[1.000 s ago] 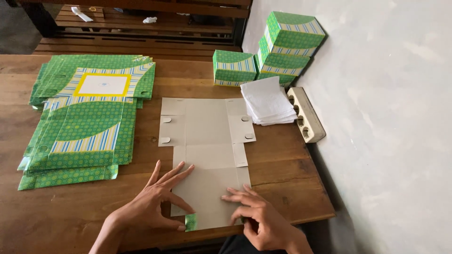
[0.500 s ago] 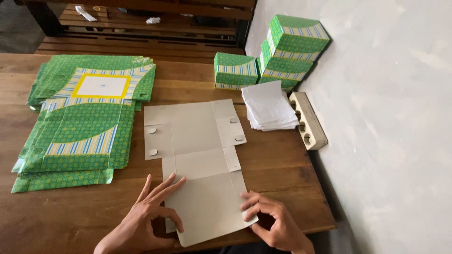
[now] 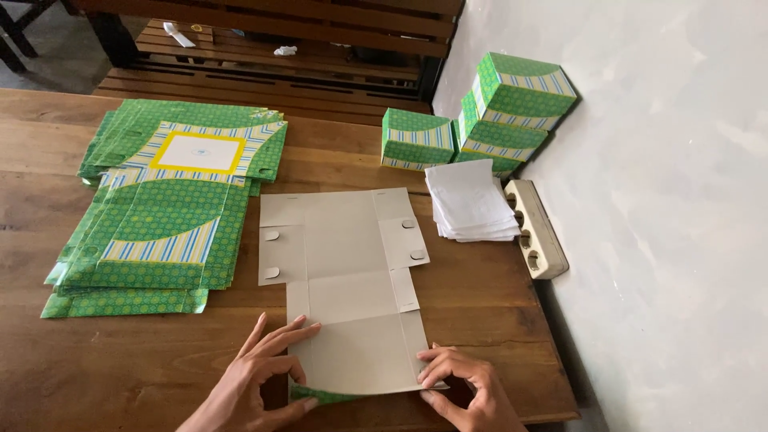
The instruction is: The person assembles small green patterned boxes by folding flat cardboard pieces and tucking flaps into slots. They handle multiple units one at a time, aligning edges and securing tabs to form the box shape.
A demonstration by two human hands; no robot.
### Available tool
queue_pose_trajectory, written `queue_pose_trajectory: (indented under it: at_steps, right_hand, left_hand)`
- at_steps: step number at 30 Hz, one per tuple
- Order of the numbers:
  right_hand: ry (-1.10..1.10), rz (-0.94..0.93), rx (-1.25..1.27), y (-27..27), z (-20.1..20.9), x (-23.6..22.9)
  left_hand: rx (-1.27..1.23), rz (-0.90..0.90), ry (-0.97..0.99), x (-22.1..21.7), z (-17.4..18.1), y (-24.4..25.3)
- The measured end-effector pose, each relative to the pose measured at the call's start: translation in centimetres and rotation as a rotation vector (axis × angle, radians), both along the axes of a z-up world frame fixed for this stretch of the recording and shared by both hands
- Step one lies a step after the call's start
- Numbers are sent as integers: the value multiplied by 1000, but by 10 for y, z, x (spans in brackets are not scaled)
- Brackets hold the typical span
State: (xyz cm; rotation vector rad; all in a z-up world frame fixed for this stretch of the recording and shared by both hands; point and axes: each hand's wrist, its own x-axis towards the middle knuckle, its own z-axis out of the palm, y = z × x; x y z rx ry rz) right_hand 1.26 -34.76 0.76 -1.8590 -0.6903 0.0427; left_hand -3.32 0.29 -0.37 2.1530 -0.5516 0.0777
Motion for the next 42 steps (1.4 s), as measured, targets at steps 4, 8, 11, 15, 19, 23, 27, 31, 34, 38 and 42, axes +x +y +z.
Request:
queue_pose_trajectory:
  at_steps: [4,8,11,15,19,23,27,31,34,38,42]
  right_hand:
    - [50,-57,-1,3,-6,1]
    - [100,-154,-50,12,-10,0]
    - [142,-296,-124,16,-17,-5]
    - [209,-554,-236,29,-23,-8]
    - [118,-729,-455,42,-34,-14]
    - [-297,-670,-280,51,-41,-13]
    - [-491,-496,-384,38,-59,-16]
    - [-660,-432,-421,42,-30,-14]
    - [-637,-300,-354,36,-37,-11]
    - [-526,-309,-339,27,-57,-5]
    - [-466,-356,-305,40,-36,-9]
  left_hand:
    - [-10,134,-66,-6,-23,-9]
    - [-11,334,-92,-17,-50,-21]
    - [30,507,-138,-27,-66,-37]
    - [113,789,-252,-36,-81,-67]
    - [209,832,-370,-35,-97,-87]
    - [330,860,-551,-25,-156,-99]
    - [696,865,-815,-18,-190,-119]
    - [684,1028,-884,-5,-162,-144]
    - [650,1044,-968,0,-150,-156]
    - [603,1024,-773,2,-163,-174]
    - [416,1034,-750,10,-176,-198]
